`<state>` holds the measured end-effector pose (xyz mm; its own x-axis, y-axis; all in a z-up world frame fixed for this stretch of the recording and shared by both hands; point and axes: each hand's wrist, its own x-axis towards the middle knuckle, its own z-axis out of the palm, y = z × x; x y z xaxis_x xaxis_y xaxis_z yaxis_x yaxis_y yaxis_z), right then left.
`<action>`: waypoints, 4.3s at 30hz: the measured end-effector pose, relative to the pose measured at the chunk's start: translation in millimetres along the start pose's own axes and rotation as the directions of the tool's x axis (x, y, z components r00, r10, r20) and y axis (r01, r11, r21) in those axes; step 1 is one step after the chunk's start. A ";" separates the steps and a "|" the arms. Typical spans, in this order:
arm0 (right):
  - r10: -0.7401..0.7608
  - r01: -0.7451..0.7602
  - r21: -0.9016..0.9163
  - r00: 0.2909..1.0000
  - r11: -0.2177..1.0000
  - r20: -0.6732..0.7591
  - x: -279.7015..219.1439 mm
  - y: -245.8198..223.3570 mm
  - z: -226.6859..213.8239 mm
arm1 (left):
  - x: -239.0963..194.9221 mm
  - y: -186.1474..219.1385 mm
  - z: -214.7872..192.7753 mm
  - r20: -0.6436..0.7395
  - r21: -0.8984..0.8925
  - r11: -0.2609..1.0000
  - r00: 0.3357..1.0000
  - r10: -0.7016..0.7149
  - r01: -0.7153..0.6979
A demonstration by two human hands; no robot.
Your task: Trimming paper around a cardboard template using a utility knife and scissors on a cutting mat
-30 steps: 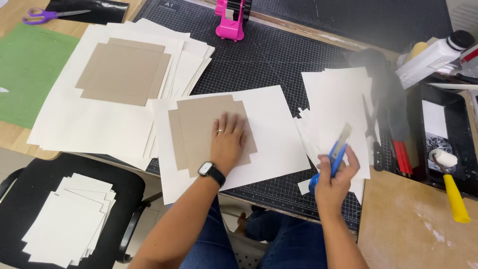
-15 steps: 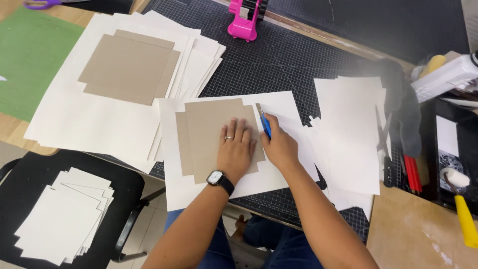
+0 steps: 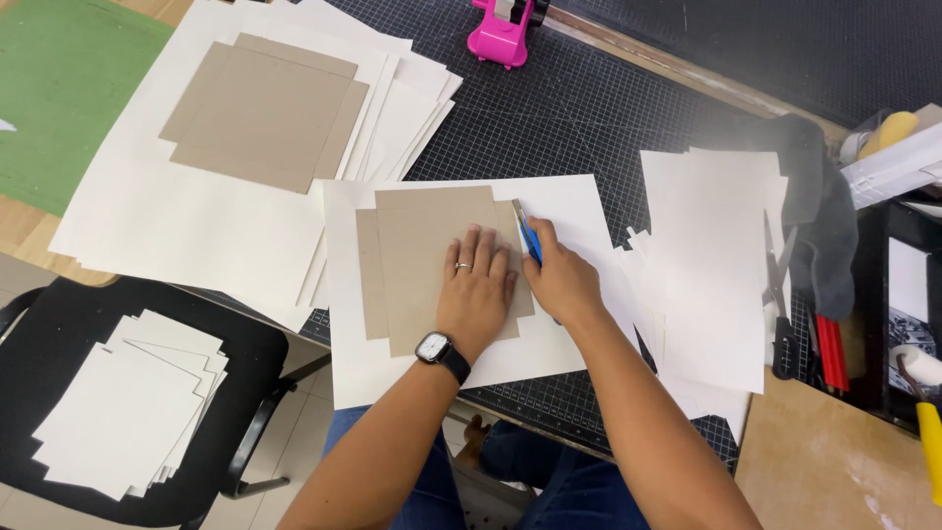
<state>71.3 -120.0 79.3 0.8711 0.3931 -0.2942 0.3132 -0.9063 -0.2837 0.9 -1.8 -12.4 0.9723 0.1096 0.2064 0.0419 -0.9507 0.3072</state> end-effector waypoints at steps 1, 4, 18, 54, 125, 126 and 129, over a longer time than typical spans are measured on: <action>-0.003 0.003 0.000 1.000 1.000 0.001 3.2 1.4 0.9 | 1.0 -0.2 -0.1 -0.001 0.001 1.000 1.000 -0.003 0.003; -0.021 0.022 -0.029 1.000 0.999 0.011 5.1 4.0 4.3 | -1.7 0.4 0.9 -0.025 0.001 1.000 1.000 0.009 -0.009; -0.051 0.051 0.010 0.997 0.999 0.062 18.4 16.7 5.0 | -1.6 0.8 1.7 -0.063 -0.009 1.000 0.998 0.029 -0.029; 0.027 -0.022 -0.037 0.989 0.999 0.148 -166.0 48.9 45.8 | -1.9 -0.5 16.8 -0.320 -0.029 0.996 0.945 0.075 -0.089; 0.250 -0.289 0.082 0.915 0.954 0.316 -222.1 16.0 -19.3 | -51.9 3.7 -50.8 -0.392 -0.537 0.840 0.905 -0.164 -0.080; 0.286 -0.334 0.173 0.925 0.927 0.252 -214.9 13.9 -25.7 | -68.6 6.1 -64.6 -0.342 -0.692 0.722 0.894 -0.289 -0.032; 0.120 -0.086 0.384 0.991 0.920 -0.066 -192.3 14.6 -15.9 | -124.0 -14.7 -100.0 -0.281 -0.679 0.711 0.829 -0.484 0.185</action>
<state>-85.6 -211.3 146.3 0.9256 0.2704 -0.2650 0.0682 -0.8076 -0.5857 -143.2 27.7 50.4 0.7211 0.6324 0.2831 0.0537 -0.4583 0.8871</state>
